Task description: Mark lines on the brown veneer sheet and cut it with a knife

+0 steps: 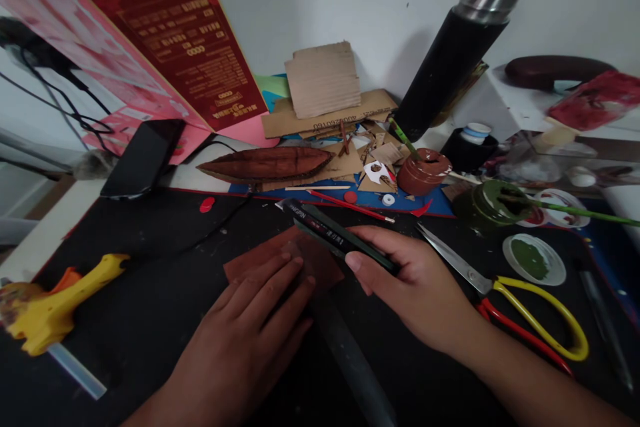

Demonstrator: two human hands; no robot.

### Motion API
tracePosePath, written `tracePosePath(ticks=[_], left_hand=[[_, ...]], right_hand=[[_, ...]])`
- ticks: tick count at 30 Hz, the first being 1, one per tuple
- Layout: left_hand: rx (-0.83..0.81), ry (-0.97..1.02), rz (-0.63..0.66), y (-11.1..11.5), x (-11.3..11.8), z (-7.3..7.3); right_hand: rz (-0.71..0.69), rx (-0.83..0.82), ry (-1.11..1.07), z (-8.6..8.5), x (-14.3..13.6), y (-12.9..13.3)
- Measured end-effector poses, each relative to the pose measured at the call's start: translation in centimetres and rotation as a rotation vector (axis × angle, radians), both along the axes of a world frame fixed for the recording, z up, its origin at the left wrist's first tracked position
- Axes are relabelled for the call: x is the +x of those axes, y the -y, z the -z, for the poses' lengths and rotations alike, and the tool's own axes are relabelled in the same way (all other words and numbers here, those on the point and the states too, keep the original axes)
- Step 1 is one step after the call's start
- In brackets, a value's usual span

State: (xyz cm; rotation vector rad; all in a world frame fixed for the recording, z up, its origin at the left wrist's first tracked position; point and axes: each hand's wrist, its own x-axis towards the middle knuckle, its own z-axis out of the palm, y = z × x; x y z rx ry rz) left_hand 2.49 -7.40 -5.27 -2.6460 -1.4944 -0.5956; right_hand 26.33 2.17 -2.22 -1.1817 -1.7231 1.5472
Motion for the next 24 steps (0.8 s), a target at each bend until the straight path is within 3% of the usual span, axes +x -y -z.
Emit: tracePosePath(ticks=[24], left_hand=[[0.003, -0.018, -0.005, -0.02, 0.06, 0.08]], right_hand=[[0.002, 0.008, -0.004, 0.14, 0.07, 0.06]])
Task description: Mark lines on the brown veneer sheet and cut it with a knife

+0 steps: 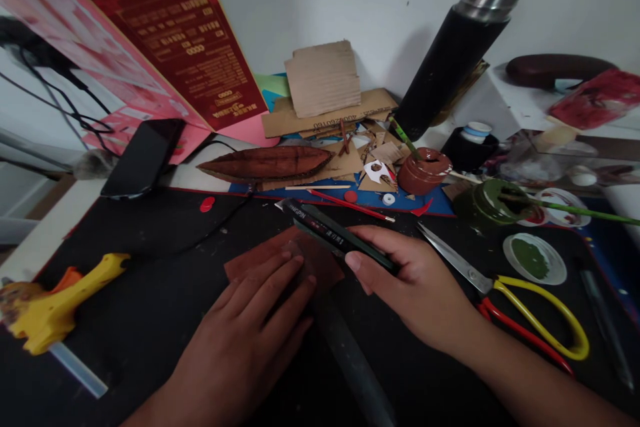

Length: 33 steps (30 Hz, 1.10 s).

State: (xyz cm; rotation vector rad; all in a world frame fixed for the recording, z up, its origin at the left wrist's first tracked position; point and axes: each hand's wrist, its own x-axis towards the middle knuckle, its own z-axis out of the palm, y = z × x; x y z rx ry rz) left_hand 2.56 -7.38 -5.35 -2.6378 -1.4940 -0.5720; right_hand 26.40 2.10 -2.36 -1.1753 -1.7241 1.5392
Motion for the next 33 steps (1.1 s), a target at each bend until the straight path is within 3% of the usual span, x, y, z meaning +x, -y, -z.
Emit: tracePosePath(ticks=[17, 26, 33], left_hand=[[-0.026, 0.003, 0.020, -0.12, -0.14, 0.43], [-0.010, 0.033, 0.029, -0.43, 0.04, 0.64], [0.033, 0.031, 0.038, -0.66, 0.16, 0.83]], right_hand=[[-0.008, 0.003, -0.003, 0.02, -0.06, 0.00], [-0.020, -0.192, -0.054, 0.41, 0.12, 0.05], [-0.012, -0.174, -0.003, 0.27, -0.33, 0.14]])
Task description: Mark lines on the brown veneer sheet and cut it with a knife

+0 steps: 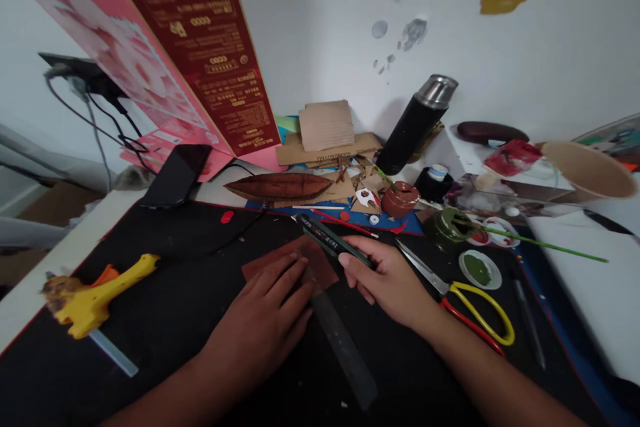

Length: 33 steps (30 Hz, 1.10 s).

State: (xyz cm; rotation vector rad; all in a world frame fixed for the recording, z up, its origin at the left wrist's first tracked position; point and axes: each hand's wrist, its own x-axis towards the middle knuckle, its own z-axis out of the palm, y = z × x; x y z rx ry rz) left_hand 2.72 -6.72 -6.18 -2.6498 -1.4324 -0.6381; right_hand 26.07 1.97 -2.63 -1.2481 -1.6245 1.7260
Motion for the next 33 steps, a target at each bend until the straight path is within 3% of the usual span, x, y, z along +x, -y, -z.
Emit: tracePosePath(ticks=[8, 13, 17, 33], left_hand=[[0.058, -0.010, -0.008, 0.0, 0.2, 0.5], [0.058, -0.018, 0.007, 0.0, 0.1, 1.0], [0.038, -0.005, 0.002, 0.1, 0.1, 1.3], [0.015, 0.014, 0.002, 0.3, 0.2, 1.3]], right_hand=[[-0.060, 0.122, 0.204, -1.4, 1.4, 1.5], [-0.126, 0.316, 0.486, -3.4, 2.5, 2.8], [-0.192, 0.426, 0.559, -4.7, 2.7, 3.6], [-0.217, 0.540, 0.642, -4.6, 1.3, 3.9]])
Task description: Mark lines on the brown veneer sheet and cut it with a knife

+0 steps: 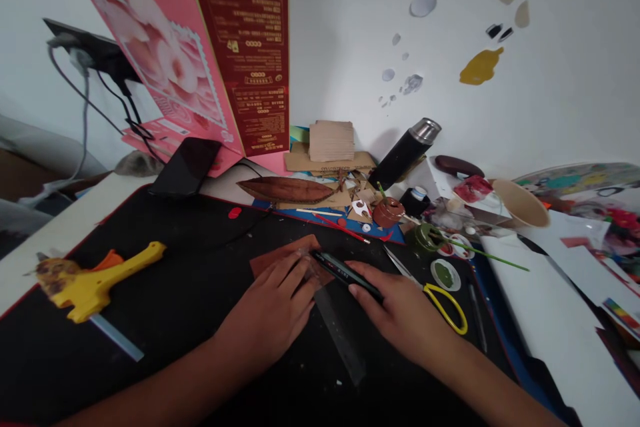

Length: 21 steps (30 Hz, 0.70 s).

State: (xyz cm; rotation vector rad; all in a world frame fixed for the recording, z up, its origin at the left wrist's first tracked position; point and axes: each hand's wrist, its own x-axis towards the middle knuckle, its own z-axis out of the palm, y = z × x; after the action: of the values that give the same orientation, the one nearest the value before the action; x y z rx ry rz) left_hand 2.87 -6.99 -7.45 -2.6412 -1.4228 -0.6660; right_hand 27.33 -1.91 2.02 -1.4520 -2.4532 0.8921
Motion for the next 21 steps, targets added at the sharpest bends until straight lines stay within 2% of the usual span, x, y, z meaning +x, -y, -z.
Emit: tracePosePath(ticks=[8, 21], left_hand=[[-0.041, 0.028, -0.006, 0.14, 0.07, 0.42], [-0.030, 0.036, -0.003, 0.00, 0.17, 0.05]], right_hand=[[-0.028, 0.079, 0.021, 0.91, -0.24, -0.15], [-0.029, 0.081, 0.097, 0.57, -0.33, 0.36]])
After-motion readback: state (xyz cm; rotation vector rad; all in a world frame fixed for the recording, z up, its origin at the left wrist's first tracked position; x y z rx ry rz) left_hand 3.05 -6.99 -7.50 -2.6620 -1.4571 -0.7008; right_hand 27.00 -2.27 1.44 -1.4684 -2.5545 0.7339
